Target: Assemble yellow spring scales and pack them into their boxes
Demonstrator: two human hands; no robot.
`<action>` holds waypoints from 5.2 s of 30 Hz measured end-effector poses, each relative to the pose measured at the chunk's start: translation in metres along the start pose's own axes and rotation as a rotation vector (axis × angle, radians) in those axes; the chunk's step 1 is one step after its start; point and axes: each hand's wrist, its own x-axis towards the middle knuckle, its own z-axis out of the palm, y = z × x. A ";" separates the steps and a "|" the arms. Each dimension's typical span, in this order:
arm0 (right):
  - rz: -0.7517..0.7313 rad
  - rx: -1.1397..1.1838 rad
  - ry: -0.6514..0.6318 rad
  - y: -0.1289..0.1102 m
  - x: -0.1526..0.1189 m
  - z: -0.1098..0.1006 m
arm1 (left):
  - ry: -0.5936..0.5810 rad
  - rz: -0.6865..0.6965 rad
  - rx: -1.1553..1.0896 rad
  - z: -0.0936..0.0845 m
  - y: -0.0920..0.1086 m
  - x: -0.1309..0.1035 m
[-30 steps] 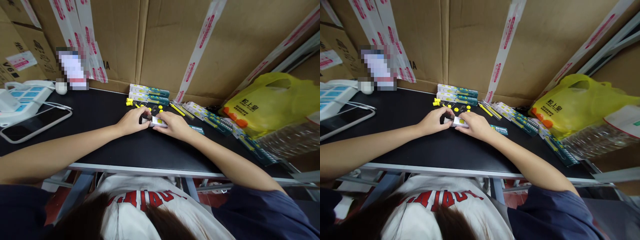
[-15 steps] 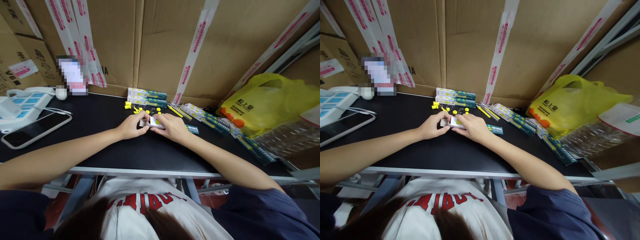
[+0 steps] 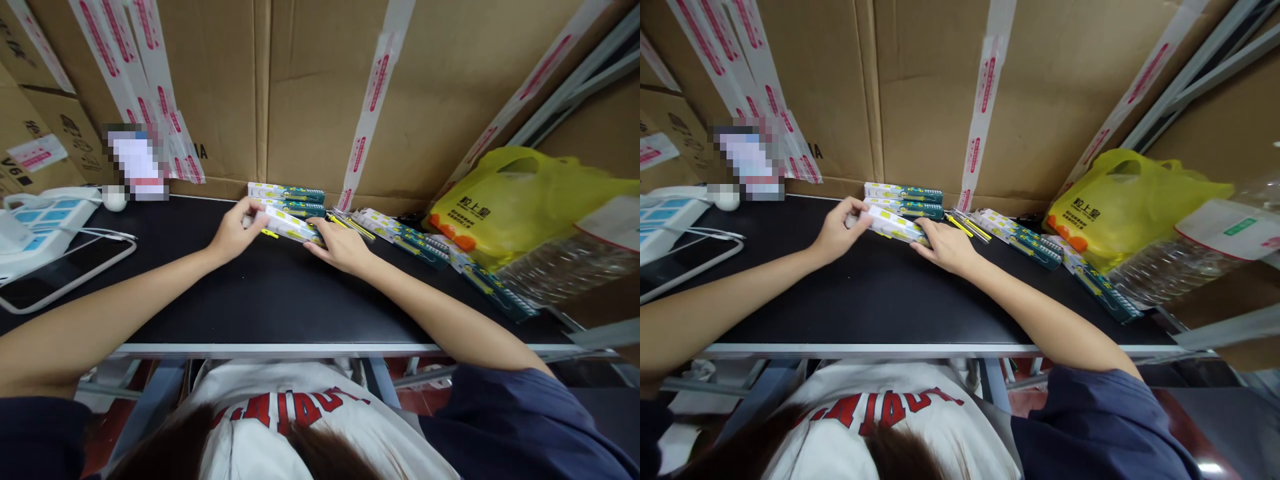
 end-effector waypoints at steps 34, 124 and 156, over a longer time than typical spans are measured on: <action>0.004 -0.044 0.105 0.036 -0.003 0.037 | 0.122 -0.449 -0.466 0.012 0.000 0.003; 0.287 0.626 0.103 0.021 -0.001 0.037 | 0.357 -0.347 -0.080 -0.003 -0.050 0.007; 0.313 0.374 0.139 0.095 0.068 0.059 | 0.079 -0.426 0.209 0.011 -0.072 0.042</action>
